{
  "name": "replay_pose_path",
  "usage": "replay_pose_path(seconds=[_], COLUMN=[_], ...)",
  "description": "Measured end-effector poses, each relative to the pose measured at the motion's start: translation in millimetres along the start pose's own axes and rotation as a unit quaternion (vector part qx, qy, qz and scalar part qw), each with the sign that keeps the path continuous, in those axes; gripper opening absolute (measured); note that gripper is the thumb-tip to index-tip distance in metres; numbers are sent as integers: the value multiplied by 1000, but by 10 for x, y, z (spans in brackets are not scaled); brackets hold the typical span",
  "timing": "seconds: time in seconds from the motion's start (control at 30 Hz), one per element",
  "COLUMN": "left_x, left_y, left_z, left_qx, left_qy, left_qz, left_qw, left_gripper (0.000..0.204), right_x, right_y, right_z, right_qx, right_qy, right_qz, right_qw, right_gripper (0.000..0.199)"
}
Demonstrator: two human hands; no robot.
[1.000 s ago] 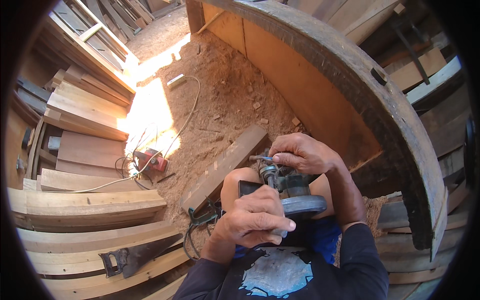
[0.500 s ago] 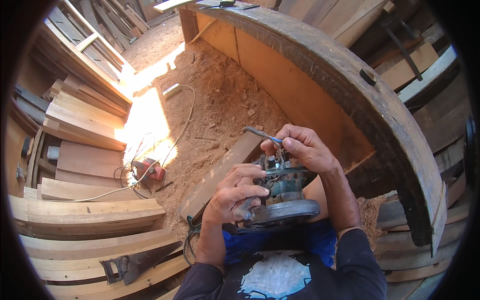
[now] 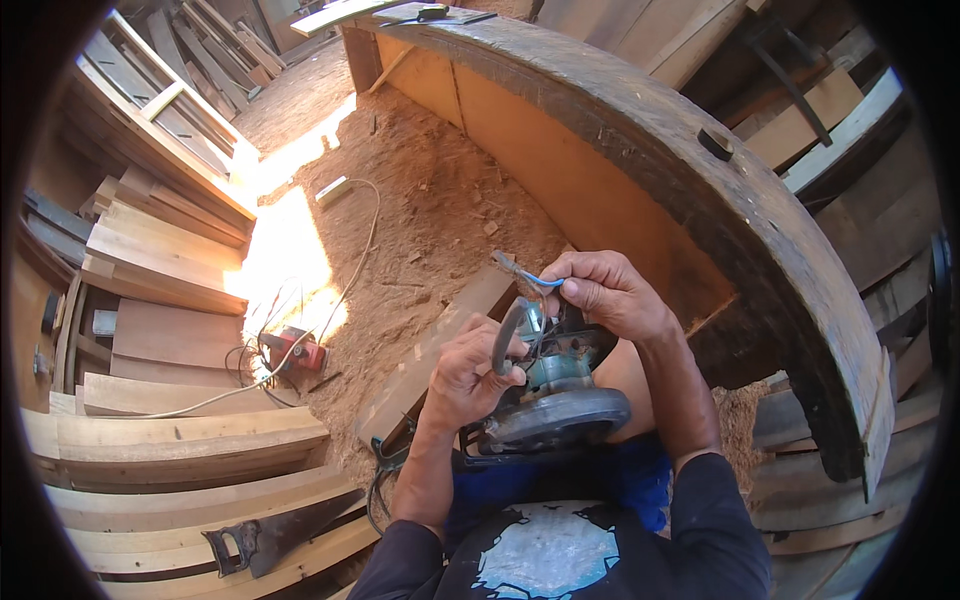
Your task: The person repairs a circular saw by stripping and connecting electrical wires using their hands and a hammer.
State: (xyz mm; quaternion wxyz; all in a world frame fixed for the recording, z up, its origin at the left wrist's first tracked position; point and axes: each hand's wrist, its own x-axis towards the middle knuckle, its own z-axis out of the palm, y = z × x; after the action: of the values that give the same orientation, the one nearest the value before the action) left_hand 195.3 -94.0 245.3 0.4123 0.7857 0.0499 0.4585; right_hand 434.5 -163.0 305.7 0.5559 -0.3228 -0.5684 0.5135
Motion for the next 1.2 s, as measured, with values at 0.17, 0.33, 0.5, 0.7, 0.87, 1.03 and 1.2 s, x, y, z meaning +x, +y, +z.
replay_pose_path(seconds=[0.17,0.33,0.5,0.7,0.87,1.03,1.2], left_x=[-12,-82,34,145,70,179,163], left_y=[10,103,258,270,372,430,365], left_z=[1,46,-136,-416,-245,-121,-19], left_qx=[-88,-82,-56,57,33,102,92], left_qy=[22,26,-28,-172,-86,-39,18], left_qz=[-37,-90,-92,-20,-110,-99,-141], left_qw=[995,992,994,983,990,989,986], left_gripper=[39,57,84,87,65,31,21], right_x=[5,-4,2,56,100,123,13], right_y=[-165,-230,-281,-170,-102,-109,-303], right_z=[-36,-44,-54,-113,-129,-123,137], right_qx=[-53,-46,-74,-27,16,-15,-80], right_qy=[-10,-31,-93,-130,-158,-205,-26], right_qz=[-18,37,33,20,34,47,17], right_qw=[998,998,992,991,987,977,996], right_gripper=[21,16,14,15,17,18,21])
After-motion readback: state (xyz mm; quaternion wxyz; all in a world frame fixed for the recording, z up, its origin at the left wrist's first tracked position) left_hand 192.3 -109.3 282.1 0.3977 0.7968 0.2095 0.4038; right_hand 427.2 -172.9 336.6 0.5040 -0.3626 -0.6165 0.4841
